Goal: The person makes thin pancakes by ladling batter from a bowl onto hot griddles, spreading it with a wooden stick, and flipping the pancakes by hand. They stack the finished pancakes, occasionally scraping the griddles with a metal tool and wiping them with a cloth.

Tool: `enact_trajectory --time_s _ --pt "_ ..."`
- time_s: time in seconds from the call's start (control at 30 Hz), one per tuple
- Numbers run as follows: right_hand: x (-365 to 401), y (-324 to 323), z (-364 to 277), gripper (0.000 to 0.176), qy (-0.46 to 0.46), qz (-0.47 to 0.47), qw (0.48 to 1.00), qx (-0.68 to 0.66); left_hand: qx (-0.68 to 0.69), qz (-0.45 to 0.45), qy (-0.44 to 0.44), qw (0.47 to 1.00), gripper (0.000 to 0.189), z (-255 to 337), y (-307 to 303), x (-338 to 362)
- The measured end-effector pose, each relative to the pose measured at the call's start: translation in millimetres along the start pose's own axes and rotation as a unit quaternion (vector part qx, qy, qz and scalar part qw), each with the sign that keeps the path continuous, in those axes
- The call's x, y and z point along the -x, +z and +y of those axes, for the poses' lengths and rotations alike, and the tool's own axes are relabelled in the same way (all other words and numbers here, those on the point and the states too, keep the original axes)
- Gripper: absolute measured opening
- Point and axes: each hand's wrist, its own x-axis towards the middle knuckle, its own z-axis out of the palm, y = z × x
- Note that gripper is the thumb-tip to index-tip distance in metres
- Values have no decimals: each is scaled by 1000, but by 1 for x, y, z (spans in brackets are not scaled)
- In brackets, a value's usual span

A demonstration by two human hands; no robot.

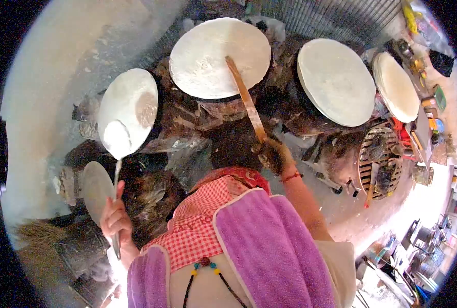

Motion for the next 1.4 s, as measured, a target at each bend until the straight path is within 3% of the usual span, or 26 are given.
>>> enact_trajectory --time_s 0.1,0.17,0.27,0.33,0.37,0.4,0.43,0.47,0.53,0.57,0.67,0.7,0.77,0.8,0.87,0.9,0.97,1.0,1.07,1.1,1.13,1.2,1.27,1.33,1.37,1.4 --pt "-48 -34 7 32 29 26 999 -6 43 36 5 998 54 -6 -19 -5" --pt "-52 4 -12 26 -18 34 998 55 53 37 14 998 54 -12 -25 0" --pt "-94 12 -38 35 -58 84 985 138 74 26 47 996 55 -21 -27 6" --pt "-110 30 -58 46 -106 68 927 353 85 -16 71 994 55 -19 -33 15" --pt "-113 44 -61 46 -100 61 927 357 67 -19 81 994 56 -15 -35 21" --pt "-113 59 -64 50 -114 53 821 557 69 -19 90 993 56 -13 -34 27" --pt "-114 69 -62 54 -126 43 673 728 69 -26 107 991 55 -11 -32 33" --pt "-119 73 -55 54 -125 40 671 730 69 -34 123 989 55 -8 -30 38" --pt "-131 87 -37 54 -243 -3 520 819 72 -35 144 986 56 6 -26 52" --pt "-136 99 -35 52 -167 9 520 838 72 -49 164 983 56 15 -23 59" --pt "-137 113 -24 48 -152 27 506 849 82 -74 208 972 55 38 -10 77" --pt "-131 112 -24 48 -157 30 501 851 -46 -9 316 947 54 38 -4 74" --pt "-111 92 -31 48 -256 26 583 771 -259 33 366 893 52 71 -18 82" --pt "-122 49 -25 48 -292 53 711 638 -354 61 388 849 51 88 -25 86" --pt "-114 5 -5 47 -266 134 817 494 -332 78 381 859 51 119 -24 93" --pt "-104 19 10 47 -261 137 814 501 -324 93 374 864 50 140 -24 100" --pt "-80 83 43 46 -179 126 658 720 -259 128 348 892 49 191 -33 111" --pt "-64 111 56 46 -173 105 658 725 -203 121 317 919 48 209 -37 113" --pt "-44 179 101 48 -127 44 876 463 -90 82 243 962 46 238 -41 114" --pt "-38 202 123 48 -83 23 881 465 -34 30 196 980 46 258 -53 116" --pt "-34 217 148 48 -38 9 882 469 -35 51 201 978 45 265 -54 114" --pt "-36 236 211 45 -23 -96 861 499 -102 29 185 977 43 290 -74 105" --pt "-39 259 256 43 -37 -165 834 526 -200 169 287 921 38 291 -78 93" --pt "-45 291 297 39 -158 -296 697 634 -199 192 318 907 35 285 -88 75" --pt "-56 295 315 39 -158 -293 692 640 -201 217 343 892 32 282 -94 65" --pt "-73 291 338 36 -227 -332 670 624 -195 214 339 895 32 280 -100 55"
